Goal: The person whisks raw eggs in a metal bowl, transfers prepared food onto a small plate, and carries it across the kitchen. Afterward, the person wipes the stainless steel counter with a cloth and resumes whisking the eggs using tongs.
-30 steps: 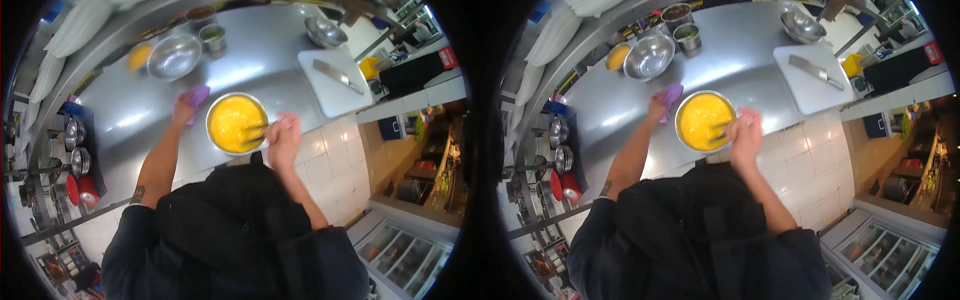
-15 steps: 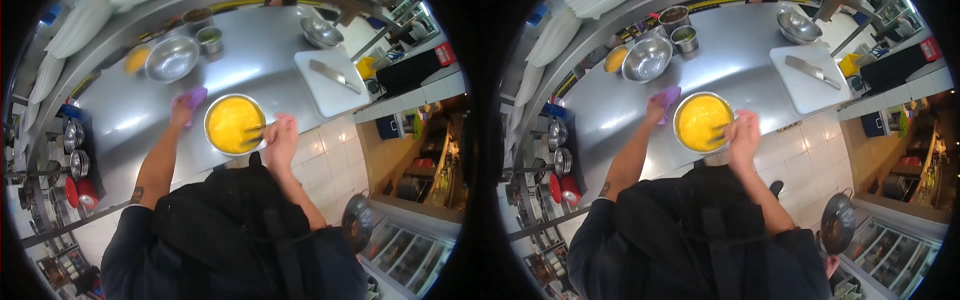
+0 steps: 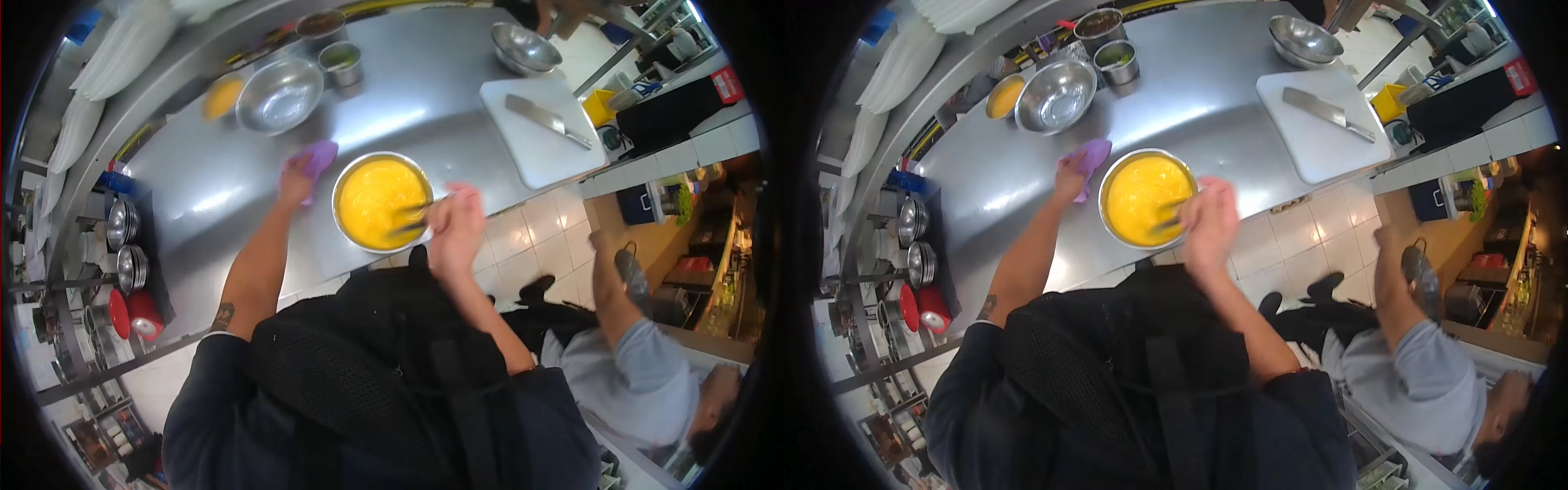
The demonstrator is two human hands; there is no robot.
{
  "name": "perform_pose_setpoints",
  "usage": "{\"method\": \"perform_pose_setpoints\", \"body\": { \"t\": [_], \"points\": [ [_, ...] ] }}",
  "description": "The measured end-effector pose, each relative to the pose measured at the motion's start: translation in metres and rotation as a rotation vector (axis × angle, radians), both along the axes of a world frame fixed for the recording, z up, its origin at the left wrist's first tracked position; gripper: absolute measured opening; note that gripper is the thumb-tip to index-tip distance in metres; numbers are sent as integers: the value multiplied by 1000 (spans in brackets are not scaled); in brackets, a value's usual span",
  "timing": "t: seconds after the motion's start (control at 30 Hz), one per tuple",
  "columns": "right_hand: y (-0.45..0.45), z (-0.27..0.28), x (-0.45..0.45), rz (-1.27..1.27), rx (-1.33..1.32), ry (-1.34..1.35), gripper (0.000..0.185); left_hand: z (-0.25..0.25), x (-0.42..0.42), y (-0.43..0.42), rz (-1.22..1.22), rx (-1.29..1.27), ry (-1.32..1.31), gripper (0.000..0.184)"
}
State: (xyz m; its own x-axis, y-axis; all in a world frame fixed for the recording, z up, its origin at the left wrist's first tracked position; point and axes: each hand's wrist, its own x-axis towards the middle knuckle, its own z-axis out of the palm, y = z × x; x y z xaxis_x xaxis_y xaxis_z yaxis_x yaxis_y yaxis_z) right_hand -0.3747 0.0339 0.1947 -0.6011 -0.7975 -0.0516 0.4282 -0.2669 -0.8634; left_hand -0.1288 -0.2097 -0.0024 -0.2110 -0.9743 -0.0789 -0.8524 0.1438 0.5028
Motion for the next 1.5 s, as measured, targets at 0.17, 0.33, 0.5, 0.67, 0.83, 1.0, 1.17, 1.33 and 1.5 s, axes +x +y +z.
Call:
{"method": "perform_pose_setpoints", "body": {
  "t": [0.17,0.33,0.5,0.67,0.83,1.0,1.17,1.33,1.5],
  "points": [
    [5,-44,8,87,126,-19,21,-6,-3,-8,13,33,15,54],
    [-6,-21,-12,-183,-84,148,24,-1,-1,5,44,20,19,46],
    [-5,-8,5,-51,3,-18,25,0,3,1,20,37,-5,46],
    [-5,-60,6,78,125,54,23,0,-3,-2,24,15,-17,47],
    [-17,-22,-3,-87,-210,-51,25,8,-2,7,47,91,36,54],
    [-24,-33,4,107,-33,-8,25,-6,0,-10,29,17,7,51],
    [-24,-59,10,65,110,101,24,0,-1,0,30,64,4,56],
    [-39,-7,-5,-34,-270,-26,24,6,-3,7,50,71,9,56],
    [-43,-40,8,316,61,-21,23,-12,1,-10,23,36,10,56]
  ]
}}
